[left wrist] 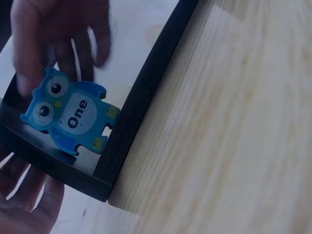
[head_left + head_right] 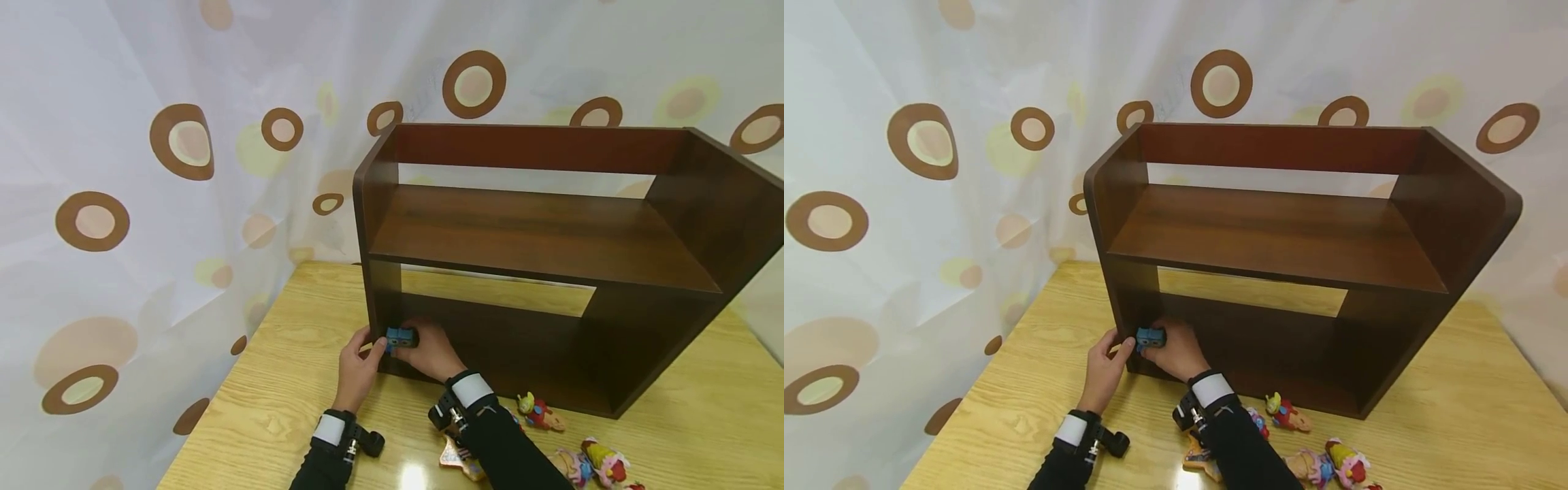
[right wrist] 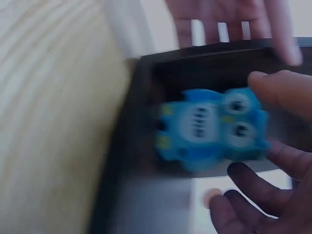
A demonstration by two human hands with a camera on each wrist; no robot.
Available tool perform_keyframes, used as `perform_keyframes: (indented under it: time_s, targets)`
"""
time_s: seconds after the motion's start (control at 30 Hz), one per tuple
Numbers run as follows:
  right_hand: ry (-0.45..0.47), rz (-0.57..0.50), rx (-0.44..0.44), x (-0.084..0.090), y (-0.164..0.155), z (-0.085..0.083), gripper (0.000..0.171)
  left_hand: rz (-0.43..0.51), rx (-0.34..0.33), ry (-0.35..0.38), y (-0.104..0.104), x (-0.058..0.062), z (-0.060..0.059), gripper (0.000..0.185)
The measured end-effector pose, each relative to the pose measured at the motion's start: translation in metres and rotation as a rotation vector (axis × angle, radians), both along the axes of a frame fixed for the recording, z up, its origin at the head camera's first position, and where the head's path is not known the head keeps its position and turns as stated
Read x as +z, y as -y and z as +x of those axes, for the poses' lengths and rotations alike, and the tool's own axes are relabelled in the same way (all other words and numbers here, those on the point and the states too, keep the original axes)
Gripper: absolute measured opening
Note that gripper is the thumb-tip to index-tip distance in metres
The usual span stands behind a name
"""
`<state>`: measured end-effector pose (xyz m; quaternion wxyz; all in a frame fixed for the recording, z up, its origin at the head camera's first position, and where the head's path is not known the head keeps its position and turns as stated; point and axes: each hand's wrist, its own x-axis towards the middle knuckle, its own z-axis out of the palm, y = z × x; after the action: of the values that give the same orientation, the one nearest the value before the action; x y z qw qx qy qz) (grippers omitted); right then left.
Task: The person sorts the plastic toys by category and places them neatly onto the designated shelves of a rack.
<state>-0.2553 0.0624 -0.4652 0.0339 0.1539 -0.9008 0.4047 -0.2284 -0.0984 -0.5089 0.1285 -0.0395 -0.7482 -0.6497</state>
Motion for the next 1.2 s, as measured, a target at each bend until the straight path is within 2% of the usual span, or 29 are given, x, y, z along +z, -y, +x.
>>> perform_keyframes:
  time_s: [0.03,0.2,0.43,0.53,0.77,0.83,0.93,1.07,1.2]
  targets:
    - [-0.007,0.008,0.0,0.004,-0.003,0.002,0.043,0.0,-0.001,-0.005,0.0,-0.004,-0.002,0.036]
    - [-0.089,0.015,-0.004,0.033,-0.024,0.013,0.043,-0.003,0.013,0.019,-0.002,0.0,-0.002,0.036]
    - [-0.213,0.009,0.001,0.068,-0.049,0.034,0.035,-0.026,0.033,0.054,-0.007,0.028,0.013,0.036]
    - [-0.253,0.038,-0.009,0.079,-0.058,0.041,0.032,-0.037,0.026,0.038,-0.006,0.033,0.015,0.035]
    - [-0.328,0.083,-0.012,0.096,-0.08,0.059,0.028,-0.027,0.058,0.059,-0.002,0.001,0.005,0.037]
    - [-0.342,0.092,-0.021,0.098,-0.086,0.066,0.028,-0.032,0.059,0.063,-0.002,-0.004,0.005,0.037]
    - [-0.35,0.096,-0.034,0.102,-0.096,0.076,0.029,-0.038,0.055,0.066,-0.003,-0.008,0.006,0.037]
    - [-0.369,0.095,-0.05,0.111,-0.109,0.088,0.03,-0.054,0.056,0.073,-0.006,-0.007,0.006,0.037]
    - [-0.426,0.112,-0.073,0.123,-0.122,0.098,0.03,-0.059,0.049,0.06,-0.007,-0.002,0.002,0.036]
